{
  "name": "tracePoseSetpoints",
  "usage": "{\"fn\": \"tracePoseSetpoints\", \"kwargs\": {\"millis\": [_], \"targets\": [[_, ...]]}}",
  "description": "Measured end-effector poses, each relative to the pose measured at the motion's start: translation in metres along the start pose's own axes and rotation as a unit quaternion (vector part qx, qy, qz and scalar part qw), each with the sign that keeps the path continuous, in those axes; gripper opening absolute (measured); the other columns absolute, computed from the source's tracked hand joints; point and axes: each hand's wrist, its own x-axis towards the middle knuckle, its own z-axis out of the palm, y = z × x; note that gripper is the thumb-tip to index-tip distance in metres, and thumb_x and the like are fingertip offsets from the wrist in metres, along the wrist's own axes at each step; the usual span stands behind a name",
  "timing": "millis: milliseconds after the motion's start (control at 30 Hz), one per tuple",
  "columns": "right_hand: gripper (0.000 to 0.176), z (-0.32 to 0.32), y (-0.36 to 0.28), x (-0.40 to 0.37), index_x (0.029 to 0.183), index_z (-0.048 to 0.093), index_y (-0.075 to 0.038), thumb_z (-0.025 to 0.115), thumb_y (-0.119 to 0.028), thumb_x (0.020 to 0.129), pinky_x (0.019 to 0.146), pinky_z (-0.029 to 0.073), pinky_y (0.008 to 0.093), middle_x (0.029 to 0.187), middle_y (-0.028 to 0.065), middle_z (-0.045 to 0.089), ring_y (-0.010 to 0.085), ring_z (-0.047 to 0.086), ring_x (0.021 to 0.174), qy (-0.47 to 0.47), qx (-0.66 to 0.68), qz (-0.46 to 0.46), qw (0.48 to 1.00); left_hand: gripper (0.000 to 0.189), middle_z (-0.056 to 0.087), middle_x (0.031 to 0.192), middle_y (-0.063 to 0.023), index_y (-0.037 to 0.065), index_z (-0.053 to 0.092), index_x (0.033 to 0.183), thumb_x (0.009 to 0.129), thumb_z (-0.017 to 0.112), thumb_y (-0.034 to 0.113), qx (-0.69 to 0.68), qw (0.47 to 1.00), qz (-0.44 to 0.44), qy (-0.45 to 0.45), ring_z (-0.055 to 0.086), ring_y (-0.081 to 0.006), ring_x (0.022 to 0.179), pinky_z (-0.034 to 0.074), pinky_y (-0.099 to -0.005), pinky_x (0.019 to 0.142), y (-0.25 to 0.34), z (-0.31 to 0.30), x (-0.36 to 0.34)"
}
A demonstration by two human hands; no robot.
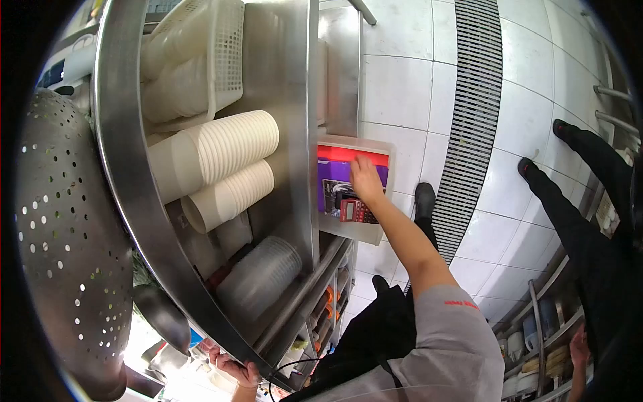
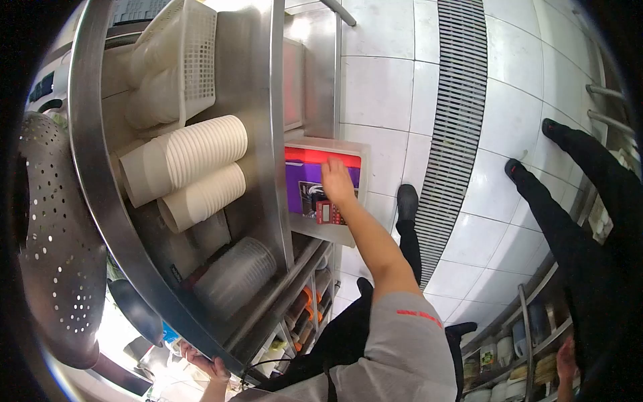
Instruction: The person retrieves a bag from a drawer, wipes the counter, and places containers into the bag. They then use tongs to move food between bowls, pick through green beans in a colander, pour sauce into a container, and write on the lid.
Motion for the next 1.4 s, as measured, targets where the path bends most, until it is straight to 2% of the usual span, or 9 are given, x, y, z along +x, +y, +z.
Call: {"fn": "tracePoseSetpoints", "kwargs": {"millis": [167,300,367,467,567,1133,1200,1300,1400], "targets": [[0.036,0.01,0.019,0.017,0.1,0.052,0.0,0.065,-0.019,0.071,0.077,0.045,0.0438,0.095,0.0236,0.057,0.0375,0.055,0.093,-0.077,0.009,0.274,0.959,0.05,0.029,0.114,-0.0161,0.011,0.033,0.104,0.074,0.054,0.046,0.001,1.0,-0.012,0.007,0.023,-0.0286,0.115,0.017,-0.0452,0.097,0.002,0.002,0.001],[0.043,0.016,0.044,0.014,0.107,0.05,0.0,0.063,-0.023,0.074,0.074,0.047,0.0437,0.093,0.0247,0.058,0.0364,0.058,0.085,-0.001,0.136,0.233,0.963,0.048,0.029,0.114,-0.0156,0.011,0.033,0.103,0.074,0.053,0.044,-0.009,1.0,-0.022,0.001,0.022,-0.0284,0.115,0.016,-0.0459,0.098,0.002,0.001,0.0],[0.037,0.003,0.025,0.01,0.11,0.05,-0.003,0.057,-0.022,0.078,0.072,0.048,0.0441,0.092,0.0242,0.059,0.0376,0.058,0.084,-0.111,0.076,0.324,0.936,0.048,0.03,0.114,-0.0153,0.011,0.033,0.104,0.074,0.053,0.043,-0.009,1.0,-0.023,-0.009,0.02,-0.0278,0.116,0.015,-0.0457,0.099,-0.003,-0.001,-0.004],[0.028,0.007,0.018,0.008,0.108,0.051,-0.005,0.046,-0.017,0.083,0.067,0.049,0.0458,0.095,0.0225,0.059,0.0377,0.059,0.084,-0.179,-0.02,0.307,0.934,0.049,0.029,0.115,-0.0148,0.012,0.033,0.105,0.074,0.053,0.044,0.001,1.0,-0.018,0.007,0.019,-0.0271,0.117,0.014,-0.0453,0.1,-0.003,0.002,-0.002],[0.022,0.018,0.036,0.018,0.095,0.057,-0.006,0.043,-0.013,0.079,0.083,0.042,0.0455,0.098,0.0164,0.057,0.0317,0.054,0.095,-0.065,-0.207,0.1,0.971,0.061,0.024,0.121,-0.016,0.007,0.027,0.117,0.078,0.047,0.049,-0.004,1.0,0.016,-0.019,0.019,-0.0257,0.117,0.012,-0.0441,0.098,0.0,0.0,0.002],[0.009,-0.04,-0.033,-0.031,0.067,0.06,-0.004,0.054,-0.01,0.067,0.092,0.034,0.0477,0.085,0.0128,0.055,0.0289,0.049,0.092,-0.065,-0.02,0.041,0.997,0.058,0.025,0.12,-0.0168,0.007,0.026,0.115,0.078,0.048,0.047,-0.015,1.0,0.006,0.002,0.019,-0.0268,0.119,0.013,-0.0446,0.098,0.001,0.004,0.001],[0.007,-0.046,-0.046,-0.034,0.064,0.06,-0.005,0.055,-0.01,0.065,0.087,0.037,0.0433,0.079,0.0111,0.056,0.0273,0.05,0.087,0.021,-0.065,-0.068,0.995,0.058,0.025,0.12,-0.0165,0.007,0.026,0.115,0.078,0.048,0.047,-0.015,1.0,0.005,0.002,0.019,-0.0266,0.119,0.013,-0.0446,0.098,-0.001,0.001,0.0],[0.01,-0.034,-0.074,-0.062,0.069,0.062,-0.006,0.057,-0.006,0.06,0.066,0.047,0.0373,0.071,0.012,0.059,0.0284,0.058,0.072,-0.147,0.239,0.025,0.959,0.059,0.026,0.12,-0.0157,0.007,0.028,0.116,0.078,0.049,0.047,0.009,1.0,0.012,-0.015,0.02,-0.0266,0.118,0.014,-0.0438,0.098,-0.003,-0.001,-0.002],[0.007,-0.048,-0.144,-0.142,0.066,0.061,-0.008,0.058,-0.007,0.06,0.062,0.046,0.0357,0.068,0.0085,0.06,0.022,0.059,0.069,-0.423,0.423,-0.1,0.795,0.06,0.03,0.118,-0.0151,0.006,0.032,0.115,0.077,0.053,0.047,-0.004,1.0,0.025,0.012,0.025,-0.0278,0.116,0.016,-0.0418,0.098,0.0,0.001,0.003]]}}
